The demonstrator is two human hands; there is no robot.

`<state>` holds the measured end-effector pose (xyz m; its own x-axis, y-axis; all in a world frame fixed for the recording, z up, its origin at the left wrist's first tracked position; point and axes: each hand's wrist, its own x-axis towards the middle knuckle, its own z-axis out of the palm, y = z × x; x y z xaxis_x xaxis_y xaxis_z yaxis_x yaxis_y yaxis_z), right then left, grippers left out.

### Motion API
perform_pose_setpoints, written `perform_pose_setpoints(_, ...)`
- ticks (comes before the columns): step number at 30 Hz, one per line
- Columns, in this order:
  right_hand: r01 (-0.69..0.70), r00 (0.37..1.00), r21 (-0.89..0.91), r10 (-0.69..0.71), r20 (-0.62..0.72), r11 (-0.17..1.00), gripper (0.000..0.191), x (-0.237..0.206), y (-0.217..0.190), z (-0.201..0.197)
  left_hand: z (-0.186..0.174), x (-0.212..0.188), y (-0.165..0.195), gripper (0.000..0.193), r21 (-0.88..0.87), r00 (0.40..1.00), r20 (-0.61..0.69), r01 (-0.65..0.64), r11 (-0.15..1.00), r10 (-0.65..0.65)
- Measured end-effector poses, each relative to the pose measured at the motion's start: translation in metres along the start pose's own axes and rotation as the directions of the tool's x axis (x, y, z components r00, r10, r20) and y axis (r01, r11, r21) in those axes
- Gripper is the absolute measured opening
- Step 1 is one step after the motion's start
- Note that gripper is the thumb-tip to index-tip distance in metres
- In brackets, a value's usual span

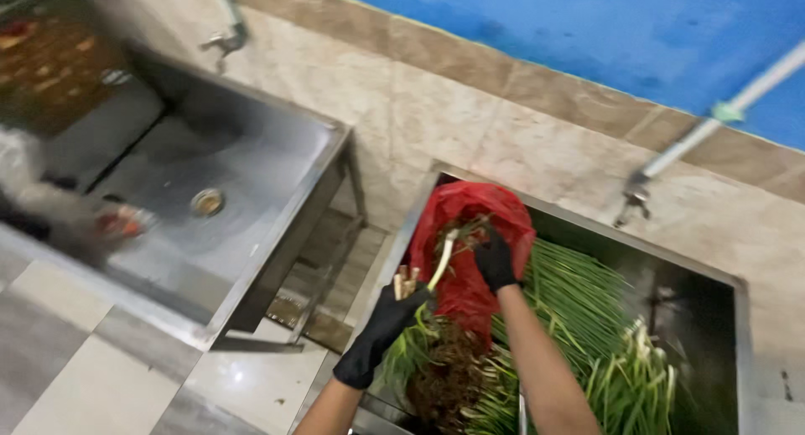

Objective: The person trims root ends and peels outer layers from scallions one at a time in a stainless steel sink, using a small knife to cut off roots and hands to strip damaged leaves, dropping trimmings into a red plastic bag while placing trimmed scallions aside.

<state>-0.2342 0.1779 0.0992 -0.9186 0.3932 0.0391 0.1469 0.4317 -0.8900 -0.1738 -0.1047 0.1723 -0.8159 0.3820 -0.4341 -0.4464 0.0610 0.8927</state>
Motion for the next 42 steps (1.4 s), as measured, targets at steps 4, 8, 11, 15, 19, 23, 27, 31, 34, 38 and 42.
perform_pose_setpoints(4, 0.177, 0.984, 0.408, -0.156, -0.086, 0.896, 0.021, -0.029, -0.018, 0.001, 0.008, -0.012, 0.011, 0.018, -0.093, 0.999, 0.036, -0.014, 0.996, 0.017)
perform_pose_setpoints(8, 0.233, 0.972, 0.535, -0.194, -0.129, 0.812, 0.022, -0.071, -0.059, 0.005, 0.018, -0.010, 0.004, 0.018, -0.059, 0.990, -0.005, -0.141, 0.988, 0.141)
perform_pose_setpoints(11, 0.273, 0.955, 0.422, -0.191, -0.227, 0.864, 0.019, -0.078, -0.070, -0.002, 0.020, -0.008, -0.004, 0.016, -0.035, 0.993, -0.013, -0.121, 0.992, 0.120)
perform_pose_setpoints(15, 0.351, 0.935, 0.588, -0.236, -0.265, 0.729, 0.023, -0.059, -0.069, -0.009, 0.017, -0.007, -0.009, 0.015, -0.063, 0.995, 0.018, -0.092, 0.994, 0.094)
perform_pose_setpoints(19, 0.254, 0.961, 0.813, -0.232, -0.150, 0.524, 0.019, -0.059, -0.084, -0.009, 0.013, -0.006, -0.009, 0.017, -0.033, 0.994, -0.092, -0.069, 0.997, 0.065)
perform_pose_setpoints(23, 0.364, 0.928, 0.381, -0.367, -0.066, 0.850, 0.014, -0.077, -0.099, -0.011, 0.012, -0.008, -0.008, 0.019, -0.054, 0.992, -0.029, -0.127, 0.990, 0.125)
perform_pose_setpoints(27, 0.237, 0.966, 0.390, -0.174, -0.191, 0.890, 0.013, -0.059, -0.077, -0.012, 0.008, -0.011, -0.002, 0.017, -0.042, 0.995, -0.046, -0.089, 0.995, 0.087)
perform_pose_setpoints(31, 0.236, 0.948, 0.039, -0.221, -0.227, 0.971, 0.028, -0.028, -0.033, -0.007, 0.003, -0.009, 0.008, 0.018, -0.197, 0.997, -0.052, -0.058, 0.979, 0.049)
perform_pose_setpoints(34, 0.298, 0.941, 0.365, -0.335, 0.043, 0.882, 0.053, -0.031, -0.016, -0.002, 0.000, -0.005, 0.019, 0.017, -0.259, 0.979, -0.058, -0.204, 0.944, 0.196)
perform_pose_setpoints(38, -0.475, 0.662, 0.781, -0.420, 0.621, 0.406, 0.066, -0.067, -0.033, -0.016, 0.004, 0.009, 0.046, 0.014, -0.171, 0.952, -0.111, -0.303, 0.938, 0.287)
perform_pose_setpoints(42, -0.581, 0.630, 0.717, -0.345, 0.696, 0.384, 0.080, -0.098, -0.084, -0.063, 0.014, 0.008, 0.075, 0.010, -0.111, 0.911, -0.124, -0.407, 0.907, 0.393)
